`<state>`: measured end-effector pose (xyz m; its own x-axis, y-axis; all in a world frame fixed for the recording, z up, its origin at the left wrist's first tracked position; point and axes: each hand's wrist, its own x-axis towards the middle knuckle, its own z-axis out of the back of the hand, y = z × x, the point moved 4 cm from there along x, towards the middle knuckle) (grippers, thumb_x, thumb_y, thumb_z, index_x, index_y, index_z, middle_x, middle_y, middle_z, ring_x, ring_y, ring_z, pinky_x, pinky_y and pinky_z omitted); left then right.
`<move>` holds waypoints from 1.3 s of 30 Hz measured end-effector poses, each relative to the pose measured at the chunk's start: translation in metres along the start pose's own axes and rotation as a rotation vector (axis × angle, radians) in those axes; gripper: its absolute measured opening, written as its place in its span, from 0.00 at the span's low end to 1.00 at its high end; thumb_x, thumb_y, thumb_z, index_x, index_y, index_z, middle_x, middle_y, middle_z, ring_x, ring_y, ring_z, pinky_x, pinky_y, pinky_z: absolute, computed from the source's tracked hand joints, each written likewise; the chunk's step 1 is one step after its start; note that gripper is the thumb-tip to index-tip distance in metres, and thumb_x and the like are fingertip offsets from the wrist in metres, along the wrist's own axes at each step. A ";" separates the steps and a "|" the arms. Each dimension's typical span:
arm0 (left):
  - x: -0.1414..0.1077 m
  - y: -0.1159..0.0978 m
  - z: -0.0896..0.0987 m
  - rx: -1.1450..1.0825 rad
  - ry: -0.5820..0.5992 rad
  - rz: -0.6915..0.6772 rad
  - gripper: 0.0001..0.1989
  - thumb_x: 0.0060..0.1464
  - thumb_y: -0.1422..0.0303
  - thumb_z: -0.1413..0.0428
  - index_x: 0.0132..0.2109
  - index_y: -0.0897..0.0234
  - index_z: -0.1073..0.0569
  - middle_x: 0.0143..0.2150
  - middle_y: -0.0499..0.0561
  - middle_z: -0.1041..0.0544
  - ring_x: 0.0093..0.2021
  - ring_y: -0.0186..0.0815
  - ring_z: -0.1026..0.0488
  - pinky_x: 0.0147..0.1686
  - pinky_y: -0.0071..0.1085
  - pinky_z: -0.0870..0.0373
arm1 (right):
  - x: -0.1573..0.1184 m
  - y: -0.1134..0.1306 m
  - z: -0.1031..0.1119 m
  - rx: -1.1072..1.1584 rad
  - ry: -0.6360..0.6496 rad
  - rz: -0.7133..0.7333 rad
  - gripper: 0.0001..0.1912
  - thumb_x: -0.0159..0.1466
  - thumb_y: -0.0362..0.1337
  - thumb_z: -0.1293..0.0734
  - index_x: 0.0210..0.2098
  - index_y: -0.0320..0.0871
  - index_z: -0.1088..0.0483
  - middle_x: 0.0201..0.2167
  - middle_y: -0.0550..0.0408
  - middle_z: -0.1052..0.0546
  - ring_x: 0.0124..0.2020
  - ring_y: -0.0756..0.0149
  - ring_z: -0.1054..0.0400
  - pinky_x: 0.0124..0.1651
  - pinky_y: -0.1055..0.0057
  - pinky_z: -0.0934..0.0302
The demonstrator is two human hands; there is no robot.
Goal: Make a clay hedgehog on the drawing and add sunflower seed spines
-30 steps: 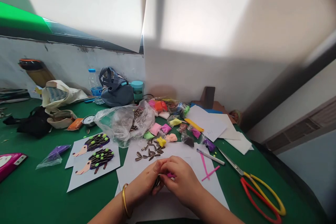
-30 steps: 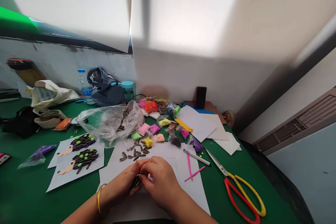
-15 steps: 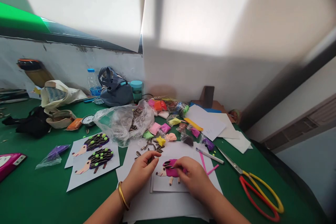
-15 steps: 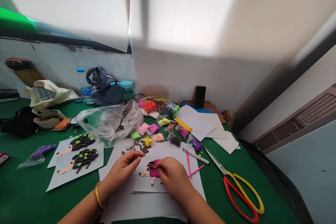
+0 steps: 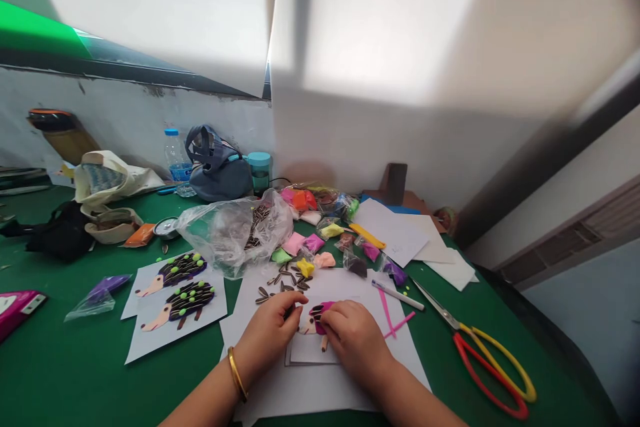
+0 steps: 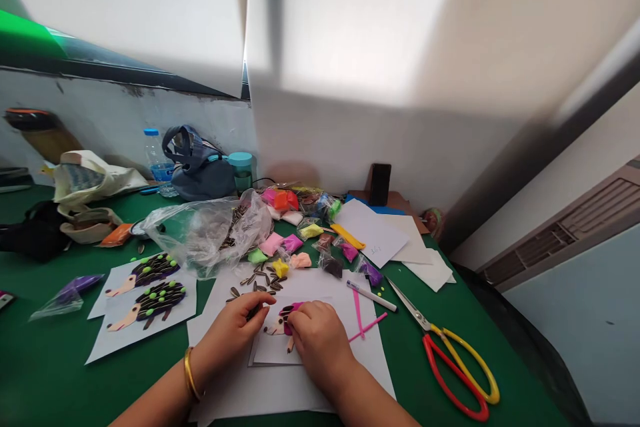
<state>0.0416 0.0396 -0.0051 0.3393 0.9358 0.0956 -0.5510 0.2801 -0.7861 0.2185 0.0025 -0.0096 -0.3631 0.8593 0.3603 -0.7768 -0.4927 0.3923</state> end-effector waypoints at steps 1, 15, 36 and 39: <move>-0.001 0.000 0.000 0.031 0.004 -0.022 0.13 0.59 0.70 0.51 0.46 0.60 0.24 0.46 0.52 0.21 0.47 0.40 0.25 0.49 0.35 0.31 | 0.000 0.000 0.000 -0.012 -0.003 0.000 0.06 0.61 0.27 0.33 0.35 0.44 0.26 0.34 0.54 0.23 0.36 0.62 0.31 0.41 0.67 0.42; -0.013 -0.018 -0.020 0.516 0.289 -0.142 0.19 0.55 0.76 0.51 0.48 0.53 0.23 0.36 0.50 0.24 0.35 0.37 0.26 0.35 0.29 0.33 | 0.001 -0.001 -0.008 -0.048 -0.014 0.006 0.07 0.60 0.27 0.33 0.33 0.45 0.25 0.31 0.55 0.25 0.34 0.62 0.33 0.38 0.67 0.43; -0.013 -0.022 -0.021 0.567 0.310 -0.129 0.15 0.59 0.73 0.51 0.46 0.57 0.22 0.36 0.52 0.23 0.35 0.40 0.25 0.34 0.31 0.32 | 0.000 -0.001 -0.009 -0.086 -0.049 0.036 0.06 0.62 0.28 0.33 0.33 0.45 0.25 0.30 0.54 0.25 0.33 0.62 0.33 0.37 0.67 0.44; -0.014 -0.022 -0.021 0.570 0.313 -0.123 0.15 0.60 0.73 0.51 0.46 0.56 0.22 0.36 0.52 0.23 0.35 0.40 0.25 0.34 0.31 0.32 | 0.000 -0.001 -0.008 -0.075 -0.052 0.038 0.06 0.61 0.28 0.33 0.33 0.45 0.25 0.30 0.55 0.25 0.33 0.62 0.33 0.37 0.67 0.44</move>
<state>0.0648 0.0162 -0.0018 0.5838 0.8074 -0.0856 -0.7822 0.5310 -0.3259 0.2148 0.0035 -0.0172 -0.3672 0.8308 0.4183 -0.7999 -0.5115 0.3137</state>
